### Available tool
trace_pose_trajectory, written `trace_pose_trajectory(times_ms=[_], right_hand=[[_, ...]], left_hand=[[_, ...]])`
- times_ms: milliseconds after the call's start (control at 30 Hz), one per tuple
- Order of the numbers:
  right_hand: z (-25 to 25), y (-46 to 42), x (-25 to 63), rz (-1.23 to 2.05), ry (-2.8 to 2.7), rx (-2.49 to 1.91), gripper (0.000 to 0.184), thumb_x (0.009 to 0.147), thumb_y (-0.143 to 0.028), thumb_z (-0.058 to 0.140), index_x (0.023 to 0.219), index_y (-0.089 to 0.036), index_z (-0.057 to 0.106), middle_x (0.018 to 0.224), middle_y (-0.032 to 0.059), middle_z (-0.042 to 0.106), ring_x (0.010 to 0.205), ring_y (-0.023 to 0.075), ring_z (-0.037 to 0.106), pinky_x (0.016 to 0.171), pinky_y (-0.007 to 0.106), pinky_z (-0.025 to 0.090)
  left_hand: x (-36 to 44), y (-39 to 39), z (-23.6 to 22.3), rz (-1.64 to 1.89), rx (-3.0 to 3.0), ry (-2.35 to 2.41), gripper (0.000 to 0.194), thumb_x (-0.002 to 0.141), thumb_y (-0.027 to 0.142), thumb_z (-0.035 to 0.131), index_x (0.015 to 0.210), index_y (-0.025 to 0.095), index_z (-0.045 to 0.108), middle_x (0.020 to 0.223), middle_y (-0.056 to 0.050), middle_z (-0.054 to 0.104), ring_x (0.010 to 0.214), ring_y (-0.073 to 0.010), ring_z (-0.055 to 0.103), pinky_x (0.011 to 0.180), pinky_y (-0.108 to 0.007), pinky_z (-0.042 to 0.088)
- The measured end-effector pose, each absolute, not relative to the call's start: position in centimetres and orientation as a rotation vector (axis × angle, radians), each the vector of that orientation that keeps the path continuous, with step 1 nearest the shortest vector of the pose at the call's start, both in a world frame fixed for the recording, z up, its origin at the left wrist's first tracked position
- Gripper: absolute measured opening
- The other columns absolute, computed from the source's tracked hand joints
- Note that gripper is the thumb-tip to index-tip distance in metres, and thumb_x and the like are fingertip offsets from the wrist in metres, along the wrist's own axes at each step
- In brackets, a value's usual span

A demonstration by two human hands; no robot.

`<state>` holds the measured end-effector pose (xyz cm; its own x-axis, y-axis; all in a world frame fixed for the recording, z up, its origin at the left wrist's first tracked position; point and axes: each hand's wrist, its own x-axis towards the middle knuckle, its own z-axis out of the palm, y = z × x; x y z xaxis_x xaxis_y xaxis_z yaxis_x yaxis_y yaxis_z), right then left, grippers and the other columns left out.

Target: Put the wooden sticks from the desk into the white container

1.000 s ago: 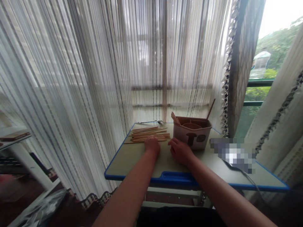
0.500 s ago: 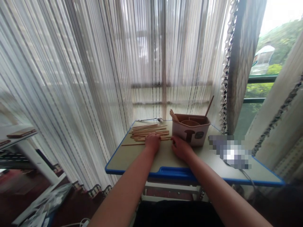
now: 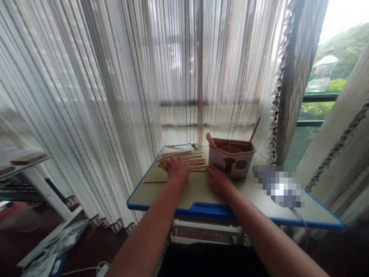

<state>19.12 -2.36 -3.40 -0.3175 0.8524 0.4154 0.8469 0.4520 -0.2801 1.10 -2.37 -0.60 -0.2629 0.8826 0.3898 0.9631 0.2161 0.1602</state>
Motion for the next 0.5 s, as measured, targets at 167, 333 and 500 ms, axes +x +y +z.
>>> trace_pose_trajectory(times_ms=[167, 333, 500], right_hand=[[-3.7, -1.7, 19.1, 0.013, -2.206, -1.386, 0.035, 0.078, -0.018, 0.038, 0.109, -0.015, 0.052, 0.117, 0.0081, 0.051, 0.103, 0.0171, 0.048, 0.090, 0.025, 0.033], [-3.5, -2.0, 19.0, 0.037, -2.217, -1.383, 0.027, 0.079, -0.023, 0.039, 0.099, -0.018, 0.056, 0.108, 0.0068, 0.055, 0.095, 0.0169, 0.052, 0.083, 0.025, 0.035], [-3.1, -2.8, 18.9, 0.037, -2.205, -1.411, 0.027, 0.079, -0.023, 0.039, 0.098, -0.017, 0.057, 0.105, 0.0072, 0.056, 0.093, 0.0174, 0.052, 0.081, 0.026, 0.035]], left_hand=[[-1.2, -6.0, -2.4, -0.238, -1.844, -2.564, 0.080, 0.069, 0.066, 0.031, 0.129, 0.013, 0.033, 0.136, -0.022, 0.024, 0.122, -0.0443, 0.017, 0.093, -0.058, 0.010], [-1.1, -7.8, -4.3, -0.375, -1.914, -2.418, 0.078, 0.075, 0.063, 0.021, 0.133, 0.011, 0.024, 0.139, -0.022, 0.015, 0.126, -0.0414, 0.008, 0.097, -0.055, 0.007], [0.3, -5.5, -3.7, -0.583, -1.931, -2.434, 0.071, 0.076, 0.056, 0.031, 0.133, 0.014, 0.024, 0.141, -0.021, 0.009, 0.126, -0.0415, 0.007, 0.093, -0.059, 0.016]])
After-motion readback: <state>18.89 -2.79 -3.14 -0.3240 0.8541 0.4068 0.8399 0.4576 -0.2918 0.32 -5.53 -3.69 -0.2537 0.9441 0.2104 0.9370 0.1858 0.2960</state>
